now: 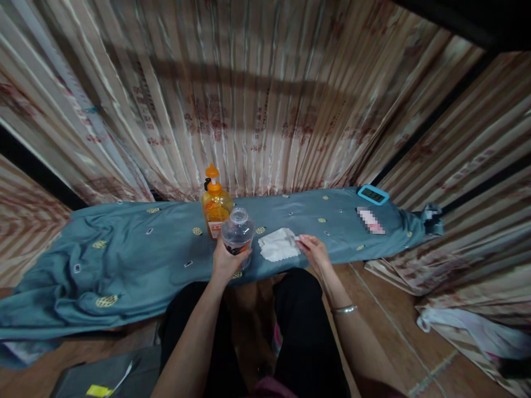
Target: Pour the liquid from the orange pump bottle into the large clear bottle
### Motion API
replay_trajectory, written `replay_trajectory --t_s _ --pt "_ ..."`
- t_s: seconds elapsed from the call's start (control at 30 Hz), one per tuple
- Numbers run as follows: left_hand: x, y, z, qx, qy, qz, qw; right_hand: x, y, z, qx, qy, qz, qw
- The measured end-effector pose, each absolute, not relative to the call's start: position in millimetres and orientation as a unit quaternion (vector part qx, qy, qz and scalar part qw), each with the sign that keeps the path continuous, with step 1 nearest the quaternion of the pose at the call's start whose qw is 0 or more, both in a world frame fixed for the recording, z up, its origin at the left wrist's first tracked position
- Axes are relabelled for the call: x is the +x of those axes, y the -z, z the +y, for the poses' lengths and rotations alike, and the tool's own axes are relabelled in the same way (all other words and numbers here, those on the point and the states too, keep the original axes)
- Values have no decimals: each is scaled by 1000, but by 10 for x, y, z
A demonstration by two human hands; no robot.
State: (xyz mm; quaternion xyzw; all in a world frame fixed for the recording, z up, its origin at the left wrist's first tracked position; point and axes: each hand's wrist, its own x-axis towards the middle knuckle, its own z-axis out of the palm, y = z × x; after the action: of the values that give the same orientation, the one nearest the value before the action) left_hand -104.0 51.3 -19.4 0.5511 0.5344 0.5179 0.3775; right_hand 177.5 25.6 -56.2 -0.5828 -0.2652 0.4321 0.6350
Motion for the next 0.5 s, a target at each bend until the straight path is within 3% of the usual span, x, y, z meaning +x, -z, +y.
replay_trajectory --t_s 0.23,0.5 --pt "-1058 224 516 559 -510 538 371 2318 770 644 -756 -229 -307 531" --pt "-1060 235 503 568 -508 531 372 2243 1015 671 -793 -131 -398 442"
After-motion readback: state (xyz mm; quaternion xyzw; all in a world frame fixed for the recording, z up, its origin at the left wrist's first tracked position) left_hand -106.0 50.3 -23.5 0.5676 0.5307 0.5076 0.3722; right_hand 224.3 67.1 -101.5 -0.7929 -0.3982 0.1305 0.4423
